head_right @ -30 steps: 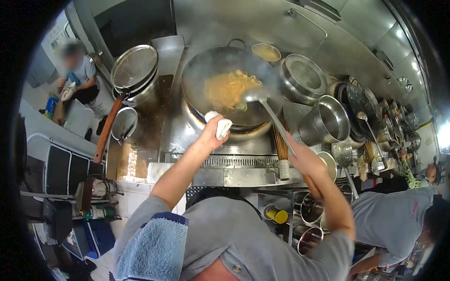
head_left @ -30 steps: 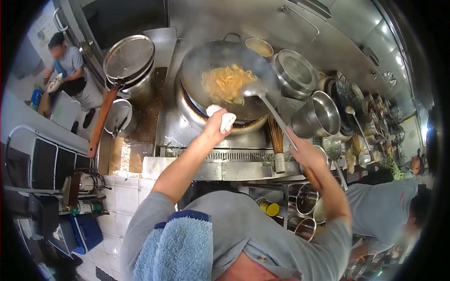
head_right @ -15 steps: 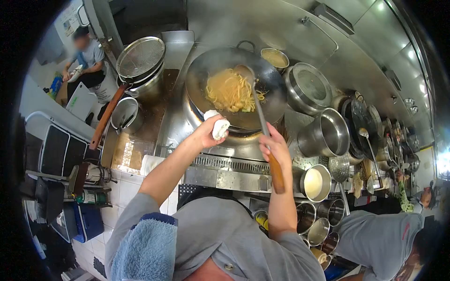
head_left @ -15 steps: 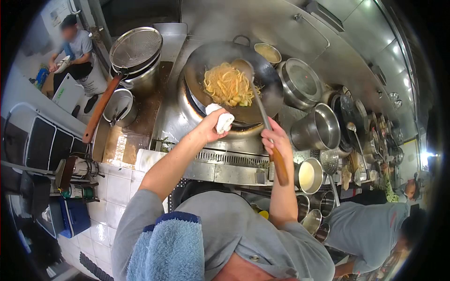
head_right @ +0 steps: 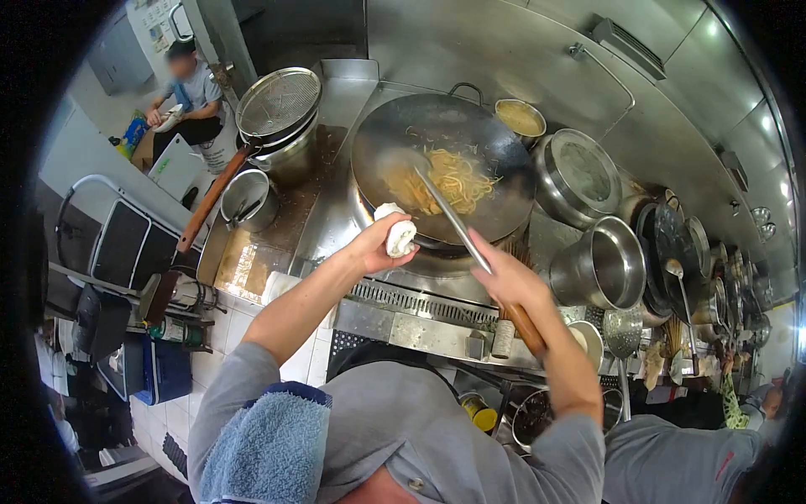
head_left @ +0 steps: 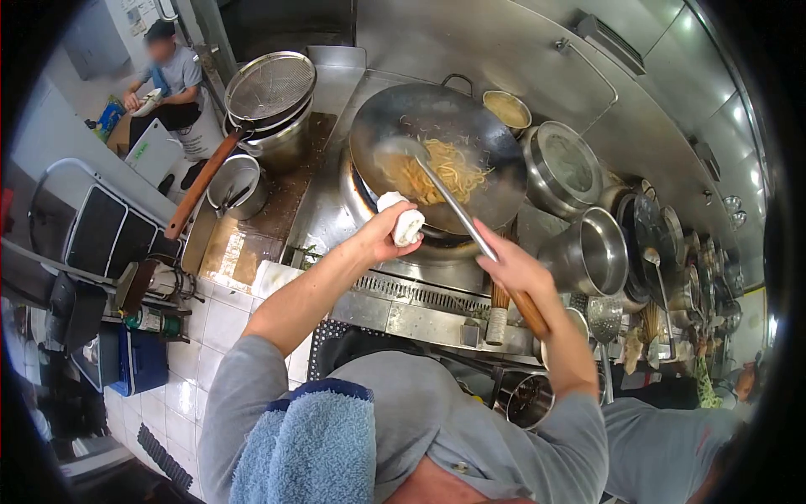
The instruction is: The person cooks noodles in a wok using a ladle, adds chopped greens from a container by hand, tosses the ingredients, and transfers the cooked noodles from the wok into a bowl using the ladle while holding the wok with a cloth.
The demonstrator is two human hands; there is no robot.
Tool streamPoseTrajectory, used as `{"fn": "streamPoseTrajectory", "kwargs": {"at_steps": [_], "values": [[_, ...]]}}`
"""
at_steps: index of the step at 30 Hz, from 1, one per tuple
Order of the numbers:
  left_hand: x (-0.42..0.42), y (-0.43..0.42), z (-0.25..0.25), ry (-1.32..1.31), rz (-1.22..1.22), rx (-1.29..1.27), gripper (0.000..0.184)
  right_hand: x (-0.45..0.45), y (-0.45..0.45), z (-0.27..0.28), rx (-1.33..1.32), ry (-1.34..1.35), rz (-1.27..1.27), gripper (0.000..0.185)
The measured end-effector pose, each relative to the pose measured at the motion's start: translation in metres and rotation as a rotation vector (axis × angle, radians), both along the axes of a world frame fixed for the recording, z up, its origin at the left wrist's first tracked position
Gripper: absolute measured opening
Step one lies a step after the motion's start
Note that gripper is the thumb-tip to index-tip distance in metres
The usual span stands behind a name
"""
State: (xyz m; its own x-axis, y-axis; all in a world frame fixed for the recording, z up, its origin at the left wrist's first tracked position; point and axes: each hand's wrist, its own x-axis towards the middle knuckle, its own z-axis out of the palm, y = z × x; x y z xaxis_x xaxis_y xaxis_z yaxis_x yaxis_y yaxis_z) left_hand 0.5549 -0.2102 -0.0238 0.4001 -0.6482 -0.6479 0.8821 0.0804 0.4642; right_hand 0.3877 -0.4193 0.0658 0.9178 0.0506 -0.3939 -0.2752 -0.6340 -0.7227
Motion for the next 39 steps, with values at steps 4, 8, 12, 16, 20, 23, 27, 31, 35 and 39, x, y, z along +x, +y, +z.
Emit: {"fn": "streamPoseTrajectory", "kwargs": {"at_steps": [4, 8, 12, 16, 20, 23, 27, 31, 35, 39], "values": [[0.011, -0.008, -0.001, 0.040, -0.064, 0.003, 0.020, -0.076, -0.008, 0.006, -0.380, -0.341, 0.109, 0.076], [0.018, -0.041, -0.064, 0.012, 0.025, -0.006, 0.011, -0.090, 0.018, 0.020, -0.256, -0.325, -0.102, 0.072], [-0.059, -0.032, -0.018, 0.080, 0.202, 0.010, 0.011, -0.127, 0.012, 0.067, 0.321, 0.159, -0.307, 0.070], [-0.066, -0.020, -0.023, 0.075, 0.188, -0.049, 0.011, -0.144, 0.001, 0.054, 0.200, 0.154, -0.178, 0.070], [-0.040, -0.036, -0.048, 0.020, 0.142, -0.149, 0.011, -0.096, 0.024, -0.005, -0.100, -0.120, -0.238, 0.068], [-0.097, 0.008, -0.059, -0.030, 0.085, -0.133, 0.006, -0.089, 0.037, -0.024, -0.262, -0.327, -0.269, 0.068], [-0.086, 0.026, -0.028, 0.069, 0.104, -0.169, 0.011, -0.104, 0.056, 0.004, -0.163, -0.221, -0.319, 0.070], [-0.023, -0.018, -0.043, 0.090, -0.007, -0.225, 0.017, -0.084, 0.065, 0.021, -0.124, -0.027, -0.369, 0.069], [-0.082, 0.013, -0.064, -0.048, 0.087, -0.175, 0.011, -0.066, 0.073, -0.020, -0.333, -0.303, -0.380, 0.068], [-0.098, 0.041, -0.030, 0.107, 0.102, -0.145, 0.009, -0.099, 0.089, 0.015, -0.308, -0.321, -0.385, 0.066]]}}
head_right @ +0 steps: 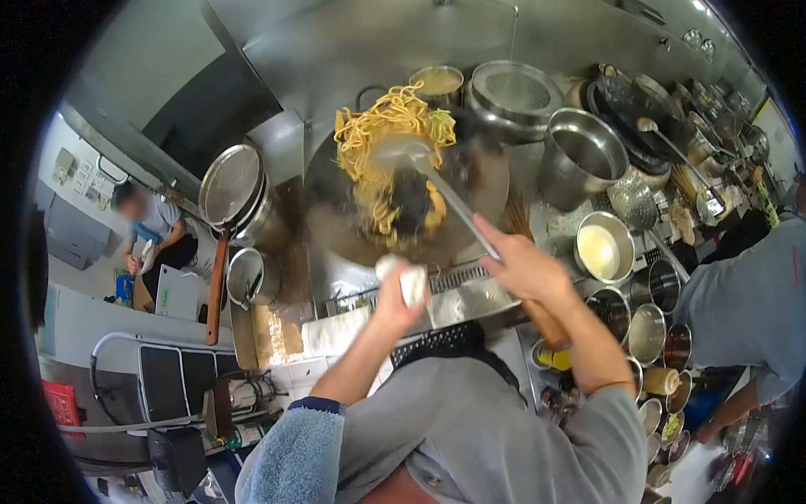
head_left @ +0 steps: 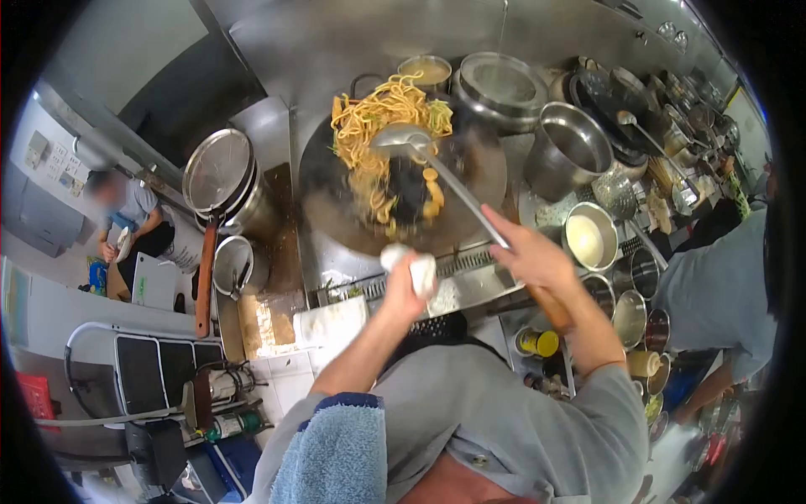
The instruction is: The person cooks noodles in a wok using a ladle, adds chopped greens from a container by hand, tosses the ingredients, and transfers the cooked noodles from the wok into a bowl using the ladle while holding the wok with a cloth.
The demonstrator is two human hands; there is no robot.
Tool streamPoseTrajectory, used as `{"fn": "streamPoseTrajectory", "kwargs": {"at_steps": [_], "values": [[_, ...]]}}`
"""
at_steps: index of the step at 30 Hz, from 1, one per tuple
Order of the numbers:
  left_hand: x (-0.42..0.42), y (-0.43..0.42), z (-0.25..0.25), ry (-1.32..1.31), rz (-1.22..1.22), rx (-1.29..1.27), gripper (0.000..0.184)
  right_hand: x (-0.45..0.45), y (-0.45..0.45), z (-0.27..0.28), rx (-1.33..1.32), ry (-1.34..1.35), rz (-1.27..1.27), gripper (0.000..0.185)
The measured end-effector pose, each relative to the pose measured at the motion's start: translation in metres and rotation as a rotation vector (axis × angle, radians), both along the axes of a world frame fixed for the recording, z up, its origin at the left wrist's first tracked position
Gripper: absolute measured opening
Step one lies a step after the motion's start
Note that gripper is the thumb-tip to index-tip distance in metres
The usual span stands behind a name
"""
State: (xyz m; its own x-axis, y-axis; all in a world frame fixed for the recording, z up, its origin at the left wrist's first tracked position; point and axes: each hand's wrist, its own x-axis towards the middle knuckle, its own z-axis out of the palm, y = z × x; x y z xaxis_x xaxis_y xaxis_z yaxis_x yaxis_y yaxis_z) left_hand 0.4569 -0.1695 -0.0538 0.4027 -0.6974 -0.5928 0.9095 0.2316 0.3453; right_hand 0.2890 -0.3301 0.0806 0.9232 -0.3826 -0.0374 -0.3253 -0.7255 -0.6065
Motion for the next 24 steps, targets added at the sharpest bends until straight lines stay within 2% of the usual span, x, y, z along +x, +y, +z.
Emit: {"fn": "streamPoseTrajectory", "kwargs": {"at_steps": [1, 4, 5, 6, 7, 9, 10, 12, 13, 15, 16, 19, 20, 23, 24], "values": [[0.023, -0.007, 0.014, 0.038, -0.007, -0.062, 0.011, -0.011, 0.003, 0.010, 0.003, -0.002, 0.012, 0.065], [0.067, -0.022, 0.022, -0.012, -0.080, -0.012, 0.018, -0.037, 0.013, 0.072, 0.263, 0.380, -0.041, 0.066], [0.071, -0.022, 0.027, -0.012, -0.116, -0.017, 0.020, -0.050, 0.006, 0.068, 0.394, 0.366, -0.012, 0.068], [0.075, -0.021, 0.026, -0.013, -0.204, -0.059, 0.022, -0.048, 0.004, 0.069, 0.380, 0.393, 0.011, 0.068], [0.082, -0.031, 0.024, -0.010, -0.170, -0.043, 0.022, -0.045, 0.002, 0.067, 0.381, 0.427, 0.037, 0.068], [0.082, -0.043, 0.010, 0.026, -0.106, 0.030, 0.021, -0.017, -0.001, 0.039, 0.165, 0.393, 0.033, 0.067], [0.078, -0.047, -0.005, -0.076, -0.107, -0.073, 0.018, -0.004, -0.012, 0.001, -0.017, 0.196, 0.095, 0.066], [0.052, -0.041, -0.029, -0.112, -0.039, -0.042, 0.015, 0.020, -0.013, -0.031, -0.054, 0.104, 0.034, 0.066], [0.032, -0.033, -0.038, -0.128, -0.003, -0.024, 0.014, 0.025, -0.014, -0.034, -0.071, 0.059, 0.006, 0.067], [-0.012, -0.005, -0.002, -0.097, 0.011, 0.135, 0.012, 0.007, -0.014, -0.021, -0.082, 0.023, 0.045, 0.067], [-0.017, 0.004, 0.003, -0.135, -0.066, 0.073, 0.014, 0.002, -0.015, -0.010, -0.084, -0.006, 0.062, 0.067], [0.032, -0.013, -0.002, -0.016, -0.045, -0.026, 0.007, -0.018, -0.013, 0.050, 0.252, 0.339, -0.020, 0.067], [0.055, -0.027, 0.006, -0.012, -0.062, -0.017, 0.008, -0.020, -0.017, 0.053, 0.272, 0.361, 0.000, 0.065], [0.078, -0.056, -0.006, -0.032, -0.089, -0.062, 0.017, -0.002, -0.044, -0.006, 0.008, 0.154, 0.163, 0.064], [0.074, -0.058, -0.008, -0.038, -0.087, -0.085, 0.021, 0.016, -0.037, 0.004, 0.054, 0.296, 0.076, 0.064]]}}
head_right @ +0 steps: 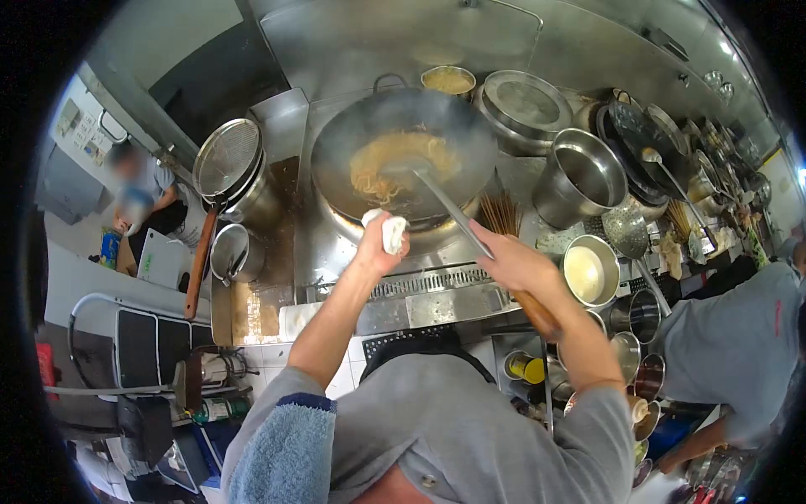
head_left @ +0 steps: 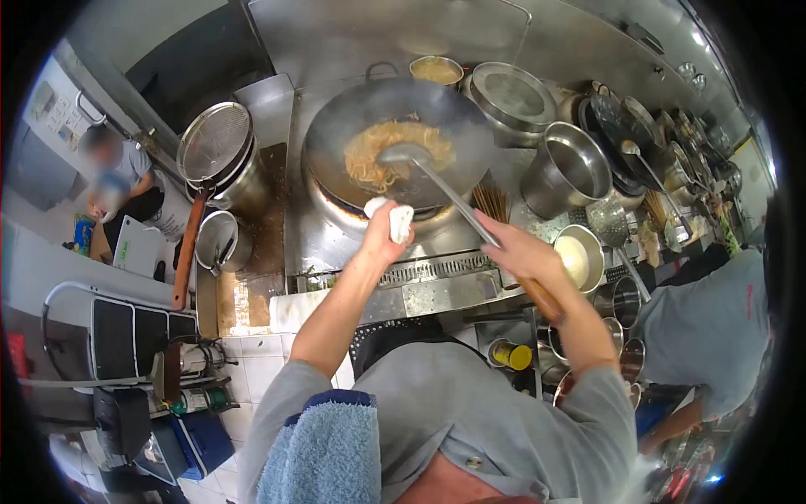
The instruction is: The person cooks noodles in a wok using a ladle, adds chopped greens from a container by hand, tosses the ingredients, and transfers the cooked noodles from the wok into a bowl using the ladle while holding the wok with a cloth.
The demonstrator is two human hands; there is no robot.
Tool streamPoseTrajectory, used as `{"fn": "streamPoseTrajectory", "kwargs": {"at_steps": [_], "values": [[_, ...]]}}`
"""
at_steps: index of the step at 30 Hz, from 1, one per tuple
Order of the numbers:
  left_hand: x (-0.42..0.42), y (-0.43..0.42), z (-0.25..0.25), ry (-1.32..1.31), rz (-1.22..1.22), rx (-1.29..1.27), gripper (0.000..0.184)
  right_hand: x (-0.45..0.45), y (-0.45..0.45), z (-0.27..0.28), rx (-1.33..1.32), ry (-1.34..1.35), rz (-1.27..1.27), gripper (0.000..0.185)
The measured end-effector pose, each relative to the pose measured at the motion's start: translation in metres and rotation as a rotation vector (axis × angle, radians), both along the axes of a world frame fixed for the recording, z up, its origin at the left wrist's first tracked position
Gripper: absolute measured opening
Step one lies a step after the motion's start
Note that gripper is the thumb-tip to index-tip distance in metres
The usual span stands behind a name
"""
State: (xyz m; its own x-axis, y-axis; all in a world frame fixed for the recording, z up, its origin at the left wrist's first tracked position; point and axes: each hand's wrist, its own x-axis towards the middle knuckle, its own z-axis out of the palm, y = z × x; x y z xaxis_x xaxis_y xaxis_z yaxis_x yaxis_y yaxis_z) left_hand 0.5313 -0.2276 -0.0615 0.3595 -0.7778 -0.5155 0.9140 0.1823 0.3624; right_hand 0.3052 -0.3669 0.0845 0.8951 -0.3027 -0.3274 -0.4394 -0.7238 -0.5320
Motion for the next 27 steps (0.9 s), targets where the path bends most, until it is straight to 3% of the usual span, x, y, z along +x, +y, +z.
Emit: {"fn": "streamPoseTrajectory", "kwargs": {"at_steps": [1, 3, 6, 7, 10, 14, 16, 19, 24, 27], "values": [[-0.020, 0.003, -0.006, -0.063, 0.051, 0.091, 0.010, 0.007, 0.007, 0.001, -0.017, -0.025, -0.038, 0.065], [-0.058, 0.023, -0.033, -0.131, 0.066, 0.146, 0.010, 0.013, 0.014, -0.001, -0.048, -0.079, -0.117, 0.066], [-0.091, 0.048, -0.001, -0.206, 0.109, 0.087, 0.012, -0.023, -0.004, 0.010, -0.023, -0.192, -0.067, 0.066], [-0.075, 0.041, 0.006, -0.053, 0.174, 0.126, 0.008, -0.039, -0.005, 0.016, -0.001, -0.212, -0.048, 0.067], [-0.019, 0.021, 0.024, -0.087, 0.079, 0.097, 0.017, -0.063, -0.001, 0.077, 0.008, 0.029, -0.020, 0.067], [0.019, 0.001, 0.010, -0.096, -0.101, -0.013, 0.020, -0.060, -0.032, 0.020, -0.204, -0.150, 0.230, 0.073], [0.013, -0.005, 0.018, -0.098, 0.008, 0.092, 0.020, -0.013, -0.030, 0.003, 0.100, 0.089, -0.109, 0.074], [0.018, -0.009, 0.017, -0.141, 0.018, 0.107, 0.022, 0.008, -0.050, -0.041, 0.780, -0.324, -0.412, 0.072], [0.022, -0.007, 0.009, -0.068, -0.023, 0.053, 0.020, 0.064, -0.048, -0.067, 0.620, -0.462, -0.420, 0.074], [0.021, -0.006, 0.010, -0.143, -0.032, 0.083, 0.022, 0.096, -0.026, -0.093, 0.964, -0.531, -0.371, 0.071]]}}
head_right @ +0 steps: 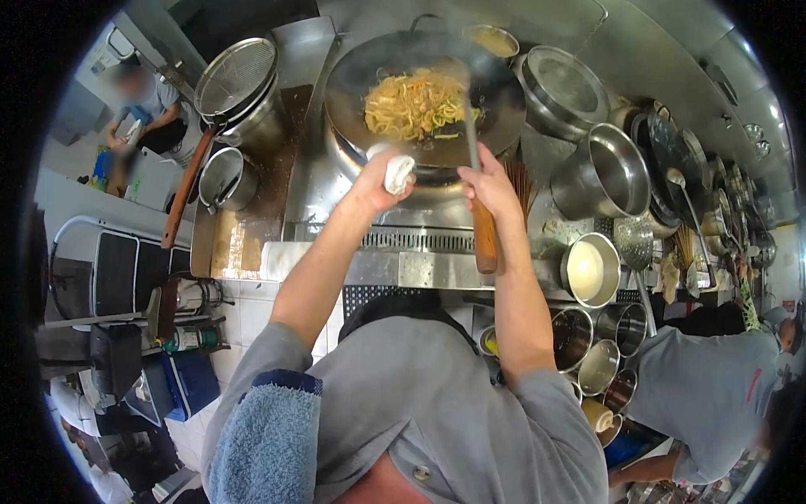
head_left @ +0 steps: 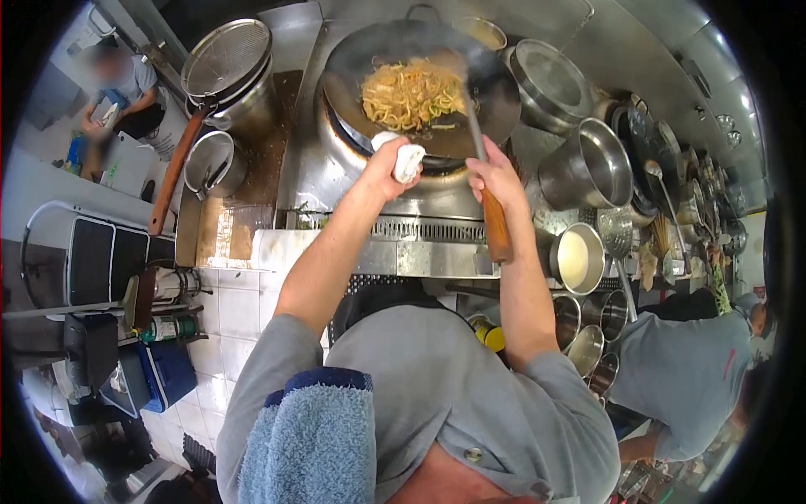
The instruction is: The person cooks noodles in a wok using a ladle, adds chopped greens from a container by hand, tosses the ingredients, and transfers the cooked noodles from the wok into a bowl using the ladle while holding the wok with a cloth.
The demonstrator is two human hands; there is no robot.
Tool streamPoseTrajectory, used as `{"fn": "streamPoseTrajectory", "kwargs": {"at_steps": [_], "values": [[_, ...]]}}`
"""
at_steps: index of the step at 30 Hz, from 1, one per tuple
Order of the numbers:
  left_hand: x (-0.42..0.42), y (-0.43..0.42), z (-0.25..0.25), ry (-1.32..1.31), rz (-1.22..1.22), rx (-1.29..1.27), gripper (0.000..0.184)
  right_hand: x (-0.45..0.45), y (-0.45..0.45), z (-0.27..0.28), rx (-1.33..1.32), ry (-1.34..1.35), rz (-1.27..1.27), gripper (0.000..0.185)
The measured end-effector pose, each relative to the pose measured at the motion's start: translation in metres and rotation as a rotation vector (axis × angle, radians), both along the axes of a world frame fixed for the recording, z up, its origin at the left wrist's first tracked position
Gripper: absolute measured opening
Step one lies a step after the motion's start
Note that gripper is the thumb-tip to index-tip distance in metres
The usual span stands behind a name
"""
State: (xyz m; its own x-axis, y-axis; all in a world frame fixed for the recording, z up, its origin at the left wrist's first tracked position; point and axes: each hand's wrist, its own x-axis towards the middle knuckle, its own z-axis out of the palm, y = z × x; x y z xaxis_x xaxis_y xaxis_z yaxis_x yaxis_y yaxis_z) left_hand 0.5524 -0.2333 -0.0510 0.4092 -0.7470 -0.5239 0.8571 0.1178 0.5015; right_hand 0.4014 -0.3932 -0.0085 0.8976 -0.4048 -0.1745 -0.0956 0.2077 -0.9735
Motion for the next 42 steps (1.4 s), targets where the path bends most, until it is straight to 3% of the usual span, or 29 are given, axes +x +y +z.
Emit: {"fn": "streamPoseTrajectory", "kwargs": {"at_steps": [3, 4, 7, 10, 13, 16, 20, 23, 26, 27, 30, 31, 34, 38, 39, 42], "values": [[0.000, 0.002, 0.004, 0.005, -0.003, 0.029, 0.021, -0.027, 0.007, 0.024, 0.163, -0.021, 0.102, 0.071], [-0.001, 0.003, 0.005, 0.000, -0.002, 0.045, 0.021, -0.031, 0.013, 0.034, 0.169, 0.011, -0.004, 0.069], [-0.003, 0.003, 0.011, 0.047, 0.016, 0.112, 0.021, -0.008, -0.008, 0.030, -0.116, 0.055, -0.030, 0.065], [-0.003, 0.003, 0.014, 0.061, 0.038, 0.125, 0.019, 0.037, -0.035, 0.006, -0.040, 0.035, 0.046, 0.073], [-0.004, 0.003, 0.016, 0.078, 0.072, 0.104, 0.016, 0.049, -0.023, 0.019, -0.074, 0.130, 0.271, 0.074], [-0.007, 0.006, 0.026, 0.078, 0.087, 0.098, 0.010, 0.016, -0.012, 0.051, -0.549, 0.316, 0.488, 0.072], [0.002, 0.001, 0.026, 0.074, 0.041, 0.105, 0.011, -0.073, -0.009, 0.065, -1.355, 0.050, 0.444, 0.076], [0.004, -0.021, -0.010, 0.057, 0.064, 0.096, 0.005, -0.100, 0.027, 0.102, -1.189, 0.292, 0.347, 0.074], [-0.034, -0.017, 0.001, 0.083, 0.256, 0.114, 0.003, -0.124, 0.036, 0.128, -0.934, 0.374, 0.371, 0.072], [-0.048, -0.002, 0.011, 0.077, 0.222, 0.096, 0.004, -0.138, 0.035, 0.149, -0.693, 0.497, 0.410, 0.070], [-0.054, 0.035, 0.011, 0.059, 0.021, -0.074, 0.007, -0.171, 0.021, 0.162, -0.406, 0.534, 0.536, 0.069], [-0.051, 0.028, 0.009, 0.113, 0.168, 0.043, 0.008, -0.163, 0.024, 0.165, -0.580, 0.589, 0.587, 0.067], [-0.016, -0.001, -0.011, 0.190, 0.114, -0.024, 0.010, -0.131, 0.023, 0.092, -1.016, 0.365, 0.416, 0.067], [-0.078, 0.029, -0.032, 0.012, 0.131, -0.029, 0.009, -0.089, 0.038, 0.043, -1.012, 0.330, 0.197, 0.069], [-0.100, 0.044, -0.026, 0.071, 0.165, 0.063, 0.006, -0.093, 0.043, 0.040, -1.038, 0.255, 0.149, 0.070], [-0.107, 0.061, 0.006, 0.077, 0.182, 0.007, 0.005, -0.116, 0.052, 0.067, -0.984, 0.328, 0.173, 0.070]]}}
